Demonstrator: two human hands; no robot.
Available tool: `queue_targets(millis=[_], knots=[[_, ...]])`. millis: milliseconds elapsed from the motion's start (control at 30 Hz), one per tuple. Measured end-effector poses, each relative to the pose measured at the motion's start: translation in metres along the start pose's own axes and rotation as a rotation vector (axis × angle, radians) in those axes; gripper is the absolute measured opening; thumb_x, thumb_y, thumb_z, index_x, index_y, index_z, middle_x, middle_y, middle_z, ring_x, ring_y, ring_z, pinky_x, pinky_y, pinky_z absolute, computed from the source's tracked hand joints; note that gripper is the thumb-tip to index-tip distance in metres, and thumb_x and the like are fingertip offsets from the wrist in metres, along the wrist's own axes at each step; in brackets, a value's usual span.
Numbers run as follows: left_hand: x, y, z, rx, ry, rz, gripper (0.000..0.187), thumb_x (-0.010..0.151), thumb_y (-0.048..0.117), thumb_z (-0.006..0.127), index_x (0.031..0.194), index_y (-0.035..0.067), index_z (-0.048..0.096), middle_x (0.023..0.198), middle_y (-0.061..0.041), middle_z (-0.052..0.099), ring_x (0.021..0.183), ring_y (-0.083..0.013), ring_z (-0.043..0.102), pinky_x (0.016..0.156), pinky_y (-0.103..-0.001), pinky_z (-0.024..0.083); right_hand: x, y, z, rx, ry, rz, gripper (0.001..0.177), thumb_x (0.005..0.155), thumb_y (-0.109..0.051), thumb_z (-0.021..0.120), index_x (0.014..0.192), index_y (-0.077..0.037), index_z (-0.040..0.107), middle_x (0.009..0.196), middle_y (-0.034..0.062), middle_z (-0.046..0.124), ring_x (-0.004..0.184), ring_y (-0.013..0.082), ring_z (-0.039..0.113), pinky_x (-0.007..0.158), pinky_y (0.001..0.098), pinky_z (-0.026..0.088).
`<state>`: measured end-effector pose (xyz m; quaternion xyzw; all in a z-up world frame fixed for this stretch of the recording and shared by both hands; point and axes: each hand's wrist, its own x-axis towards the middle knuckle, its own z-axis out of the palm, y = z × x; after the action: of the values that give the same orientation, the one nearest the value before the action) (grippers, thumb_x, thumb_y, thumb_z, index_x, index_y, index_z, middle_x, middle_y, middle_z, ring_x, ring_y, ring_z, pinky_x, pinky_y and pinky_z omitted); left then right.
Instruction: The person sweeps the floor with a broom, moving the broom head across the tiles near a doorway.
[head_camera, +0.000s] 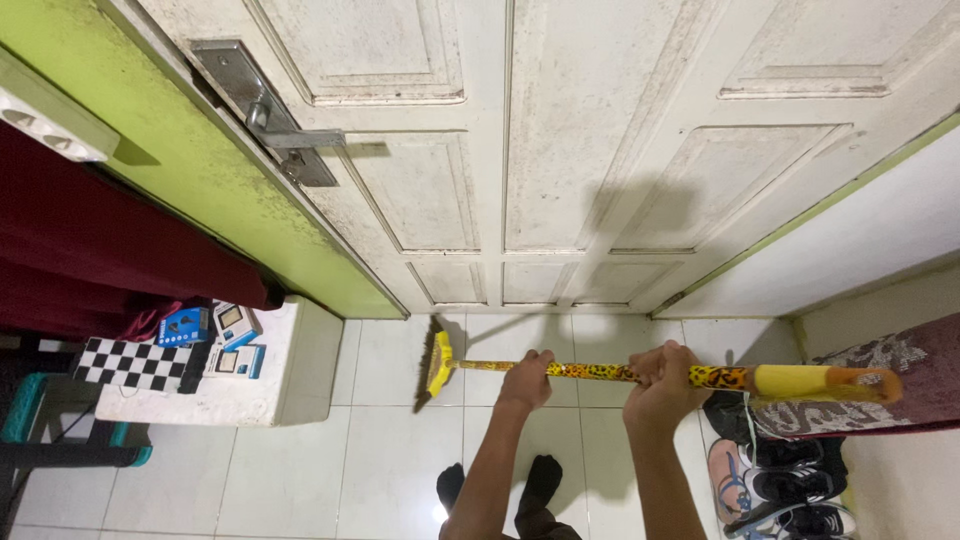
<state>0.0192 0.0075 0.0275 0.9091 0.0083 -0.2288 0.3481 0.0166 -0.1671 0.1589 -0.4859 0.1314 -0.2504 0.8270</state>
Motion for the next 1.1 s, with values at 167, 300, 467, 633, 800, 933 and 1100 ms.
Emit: queue_targets(millis=[167,300,467,633,800,933,1100], knots=[[0.003,-0.053,-0.012,0.099,0.006,-0.003,0.042,0.085,-0.008,0.057,0.123,0.010,0.058,0.125,-0.020,0.059,0.113,-0.0420,0.063,0.096,-0.049,0.056,-0.037,0.021,0.015,0.038,-0.014,0.082,0.038,0.102,-0.007,0.055,0.066,-0.010,0.045,0.059,-0.0010,0.039,0.055,0.0131,0.038,0.072,0.0396,0.050],[-0.001,-0.090,-0.019,0.136,-0.043,-0.029,0.047,0.081,-0.011,0.059,0.123,0.010,0.055,0.125,-0.020,0.058,0.113,-0.0418,0.063,0.096,-0.049,0.056,-0.075,0.035,0.033,0.002,0.023,0.188,0.036,0.101,-0.006,0.052,0.067,-0.011,0.043,0.061,0.0024,0.046,0.059,0.0139,0.043,0.077,0.0390,0.052],[-0.006,-0.098,-0.016,0.086,-0.053,-0.044,0.046,0.079,-0.014,0.061,0.119,0.008,0.056,0.129,-0.018,0.055,0.117,-0.0417,0.061,0.100,-0.048,0.054,-0.099,0.039,0.035,0.017,0.013,0.156,0.038,0.104,-0.005,0.054,0.069,-0.012,0.040,0.063,0.0003,0.040,0.060,0.0123,0.039,0.073,0.0379,0.048],[-0.017,-0.064,-0.014,0.062,-0.147,0.041,0.043,0.083,-0.008,0.063,0.122,0.008,0.055,0.128,-0.019,0.056,0.118,-0.0413,0.061,0.101,-0.048,0.054,-0.102,0.021,0.025,-0.054,0.122,0.047,0.039,0.105,-0.007,0.053,0.067,-0.010,0.045,0.060,0.0000,0.040,0.057,0.0125,0.041,0.070,0.0369,0.050],[-0.039,-0.038,-0.032,0.099,-0.233,0.110,0.045,0.087,-0.005,0.059,0.128,0.013,0.054,0.129,-0.017,0.055,0.118,-0.0406,0.060,0.102,-0.049,0.051,-0.105,0.007,0.013,-0.031,0.169,-0.117,0.041,0.103,-0.006,0.056,0.067,-0.016,0.040,0.057,-0.0017,0.037,0.048,0.0107,0.037,0.059,0.0363,0.049],[-0.050,-0.047,-0.045,0.251,-0.289,0.138,0.037,0.094,0.002,0.057,0.129,0.012,0.055,0.130,-0.015,0.057,0.117,-0.0392,0.062,0.102,-0.049,0.051,-0.117,0.011,0.010,0.006,0.259,-0.119,0.039,0.101,-0.007,0.056,0.065,-0.015,0.043,0.056,-0.0032,0.037,0.048,0.0104,0.037,0.061,0.0365,0.052],[-0.054,-0.095,-0.047,0.236,-0.291,0.074,0.054,0.088,-0.006,0.058,0.137,0.014,0.051,0.131,-0.015,0.054,0.117,-0.0390,0.062,0.102,-0.046,0.054,-0.145,0.038,0.023,0.060,0.179,-0.078,0.039,0.101,-0.002,0.053,0.065,-0.013,0.042,0.057,-0.0013,0.038,0.052,0.0108,0.037,0.061,0.0347,0.045]])
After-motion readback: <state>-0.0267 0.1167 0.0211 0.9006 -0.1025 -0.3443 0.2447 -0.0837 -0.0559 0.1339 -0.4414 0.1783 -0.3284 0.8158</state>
